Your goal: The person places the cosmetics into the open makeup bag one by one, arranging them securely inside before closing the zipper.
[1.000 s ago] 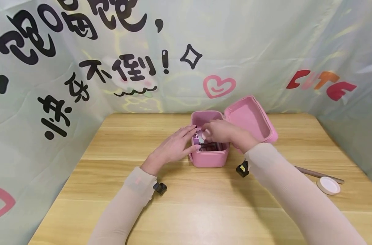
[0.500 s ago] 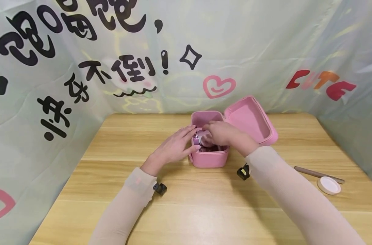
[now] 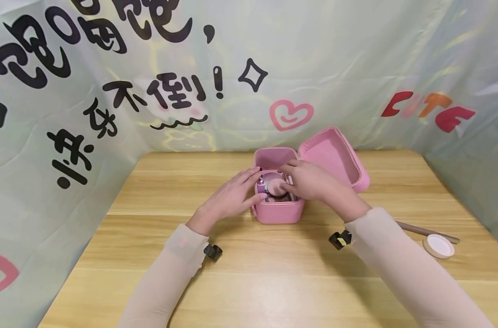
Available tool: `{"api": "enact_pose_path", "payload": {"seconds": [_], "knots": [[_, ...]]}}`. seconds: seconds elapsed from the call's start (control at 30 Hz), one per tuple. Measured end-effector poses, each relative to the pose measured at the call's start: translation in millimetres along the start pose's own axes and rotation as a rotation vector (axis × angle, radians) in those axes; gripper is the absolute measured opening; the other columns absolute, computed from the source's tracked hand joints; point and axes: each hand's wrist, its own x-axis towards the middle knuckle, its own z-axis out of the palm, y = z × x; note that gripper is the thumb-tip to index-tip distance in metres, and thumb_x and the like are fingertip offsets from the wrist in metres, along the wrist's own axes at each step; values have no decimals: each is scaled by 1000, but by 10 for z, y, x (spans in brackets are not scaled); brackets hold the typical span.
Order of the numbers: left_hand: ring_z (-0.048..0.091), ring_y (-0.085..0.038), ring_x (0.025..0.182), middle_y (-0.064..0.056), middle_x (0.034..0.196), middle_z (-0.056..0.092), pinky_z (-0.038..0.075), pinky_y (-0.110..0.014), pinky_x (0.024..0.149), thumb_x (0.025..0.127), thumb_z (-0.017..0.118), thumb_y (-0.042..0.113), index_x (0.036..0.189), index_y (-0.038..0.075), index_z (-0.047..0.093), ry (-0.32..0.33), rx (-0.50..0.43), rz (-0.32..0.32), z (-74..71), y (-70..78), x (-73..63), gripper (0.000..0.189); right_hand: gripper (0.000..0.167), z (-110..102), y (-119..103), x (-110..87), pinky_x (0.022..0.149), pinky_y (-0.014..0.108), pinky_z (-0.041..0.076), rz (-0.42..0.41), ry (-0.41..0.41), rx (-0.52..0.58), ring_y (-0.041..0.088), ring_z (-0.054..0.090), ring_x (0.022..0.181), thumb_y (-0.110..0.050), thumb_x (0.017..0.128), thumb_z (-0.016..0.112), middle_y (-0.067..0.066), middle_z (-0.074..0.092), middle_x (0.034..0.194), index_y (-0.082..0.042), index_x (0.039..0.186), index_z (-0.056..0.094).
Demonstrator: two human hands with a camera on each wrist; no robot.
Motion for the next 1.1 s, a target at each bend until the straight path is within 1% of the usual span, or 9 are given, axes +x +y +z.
{"api": "enact_pose_path", "payload": {"seconds": [0.1,0.17,0.23,0.43,0.63,0.77,0.87,1.0,1.1], "knots": [[24,-29,145,-11,159,26,21,-42,118,99,30,64,155,10,28,8,-2,9,-5,2,1,77,39,-14,-2,-93,92,48,50,-25,74,14,33,62,104,-26,91,70,14,62,115,-2,121,63],[25,-30,145,-11,159,26,21,-43,118,99,30,64,154,10,29,12,1,14,-6,1,3,77,37,-24,-5,-163,92,49,50,-34,120,23,34,62,104,-23,90,72,15,63,114,-2,119,64],[25,-30,144,-12,159,26,21,-42,118,99,30,63,154,9,29,14,3,18,-6,0,3,77,36,-37,-8,-232,91,50,50,-29,153,31,34,62,103,-22,90,72,15,63,113,-2,119,64],[23,-28,145,-11,159,26,19,-41,118,99,31,63,154,8,29,13,4,15,0,-5,6,77,41,-117,-47,-440,94,52,48,12,204,16,36,58,110,-24,90,71,17,61,118,-2,124,63],[23,-28,145,-11,159,25,19,-41,118,99,30,63,154,7,30,11,-1,14,6,-9,3,78,39,-200,-67,-652,90,54,49,17,278,-3,36,58,114,-25,89,71,15,62,122,-6,123,63],[24,-30,145,-12,158,26,21,-44,118,99,31,63,153,7,31,21,-6,19,6,-9,2,78,39,-229,-69,-773,95,54,46,-12,352,4,36,58,112,-23,88,73,15,63,119,-6,122,64],[25,-31,144,-12,159,26,20,-43,118,99,31,63,153,7,31,19,-11,16,9,-11,6,77,39,-243,-58,-844,96,53,46,-44,419,-1,36,60,108,-21,84,75,14,65,115,-5,118,66],[24,-29,145,-11,159,25,19,-41,118,99,31,63,153,7,31,17,-14,14,14,-9,14,78,40,-256,-32,-955,91,53,48,-67,473,-1,36,61,103,-19,80,77,14,66,111,-4,116,66],[23,-29,145,-11,159,26,19,-41,118,99,31,63,153,7,31,17,-15,18,21,-6,21,78,41,-252,-7,-1060,84,54,51,-66,496,3,35,61,100,-17,79,77,13,65,110,-5,116,66]]}}
